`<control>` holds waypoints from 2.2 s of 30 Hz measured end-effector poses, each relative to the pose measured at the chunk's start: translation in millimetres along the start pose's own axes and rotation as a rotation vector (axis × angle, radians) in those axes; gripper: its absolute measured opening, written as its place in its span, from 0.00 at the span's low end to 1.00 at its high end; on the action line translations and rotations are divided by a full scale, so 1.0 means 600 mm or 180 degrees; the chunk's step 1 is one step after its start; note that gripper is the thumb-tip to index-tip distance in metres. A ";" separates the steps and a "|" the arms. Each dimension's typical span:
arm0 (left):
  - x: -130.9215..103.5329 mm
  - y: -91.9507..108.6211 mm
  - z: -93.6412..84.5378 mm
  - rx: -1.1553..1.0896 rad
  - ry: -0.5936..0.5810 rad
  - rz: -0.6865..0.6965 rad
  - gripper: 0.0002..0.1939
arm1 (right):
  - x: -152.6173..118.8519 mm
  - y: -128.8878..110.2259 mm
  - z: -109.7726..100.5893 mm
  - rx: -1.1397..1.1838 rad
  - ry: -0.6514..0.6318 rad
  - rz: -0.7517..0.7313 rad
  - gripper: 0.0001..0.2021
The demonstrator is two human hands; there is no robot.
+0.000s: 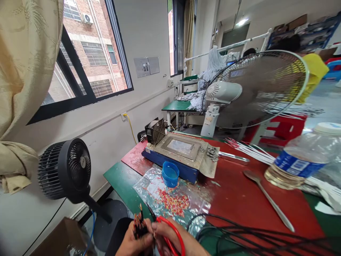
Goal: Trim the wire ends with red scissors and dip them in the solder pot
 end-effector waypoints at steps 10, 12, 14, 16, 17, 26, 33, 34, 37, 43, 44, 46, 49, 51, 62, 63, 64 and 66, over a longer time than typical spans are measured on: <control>-0.008 0.009 0.014 -0.0142 0.0040 -0.0181 0.15 | -0.012 -0.012 0.016 -0.0011 -0.0472 -0.0059 0.25; -0.010 0.012 0.018 -0.0131 0.0011 -0.0241 0.15 | -0.013 -0.010 0.016 -0.0011 -0.0539 -0.0088 0.25; -0.011 0.013 0.020 -0.0112 -0.0013 -0.0313 0.14 | -0.012 -0.007 0.016 -0.0056 -0.0571 -0.0087 0.25; -0.012 0.011 0.020 -0.0079 -0.0046 -0.0374 0.14 | -0.012 -0.003 0.015 -0.0151 -0.0569 -0.0027 0.25; -0.012 0.009 0.018 -0.0048 -0.0075 -0.0385 0.14 | -0.011 -0.002 0.015 -0.0185 -0.0543 0.0004 0.25; -0.002 0.007 -0.006 0.0252 0.0196 -0.0171 0.16 | -0.006 -0.009 0.003 -0.0126 -0.0109 -0.0019 0.26; 0.000 0.015 -0.024 0.0302 0.0715 -0.0002 0.20 | -0.001 -0.018 -0.013 -0.0143 0.0176 -0.0156 0.25; -0.001 0.015 -0.025 0.0288 0.0736 0.0008 0.20 | 0.000 -0.017 -0.013 -0.0160 0.0188 -0.0150 0.25; -0.001 0.013 -0.026 0.0269 0.0761 0.0017 0.19 | 0.003 -0.017 -0.010 -0.0291 0.0179 -0.0202 0.26; -0.004 0.013 -0.032 0.0281 0.0898 0.0055 0.20 | 0.006 -0.020 -0.005 -0.0578 0.0163 -0.0206 0.28; -0.004 0.013 -0.034 0.0279 0.0933 0.0070 0.20 | 0.006 -0.020 -0.007 -0.0634 0.0186 -0.0172 0.28; -0.005 0.012 -0.039 0.0279 0.0985 0.0101 0.20 | 0.007 -0.016 -0.013 -0.0798 0.0287 -0.0111 0.28; -0.004 0.010 -0.044 0.0257 0.1030 0.0126 0.21 | 0.013 -0.008 -0.025 -0.1127 0.0400 -0.0154 0.29; -0.004 0.011 -0.045 0.0249 0.1075 0.0137 0.21 | 0.020 -0.001 -0.027 -0.1295 0.0319 -0.0272 0.28; -0.006 0.009 -0.043 0.0226 0.1102 0.0128 0.21 | 0.008 -0.018 -0.024 -0.1104 0.0509 -0.0168 0.31; -0.006 0.008 -0.043 0.0225 0.1100 0.0125 0.21 | 0.007 -0.018 -0.023 -0.1111 0.0495 -0.0114 0.31; -0.006 0.008 -0.044 0.0226 0.1101 0.0121 0.21 | 0.007 -0.018 -0.022 -0.1131 0.0473 -0.0077 0.31; -0.007 0.008 -0.046 0.0229 0.1140 0.0118 0.21 | 0.008 -0.016 -0.022 -0.1204 0.0462 -0.0060 0.32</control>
Point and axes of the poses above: each hand's wrist, its own x-axis towards the middle knuckle, its own z-axis out of the palm, y = z × x, the point moved 8 cm from there along x, towards the middle knuckle, and after that the axes turned 10 degrees about -x, right-handed, at the moved point
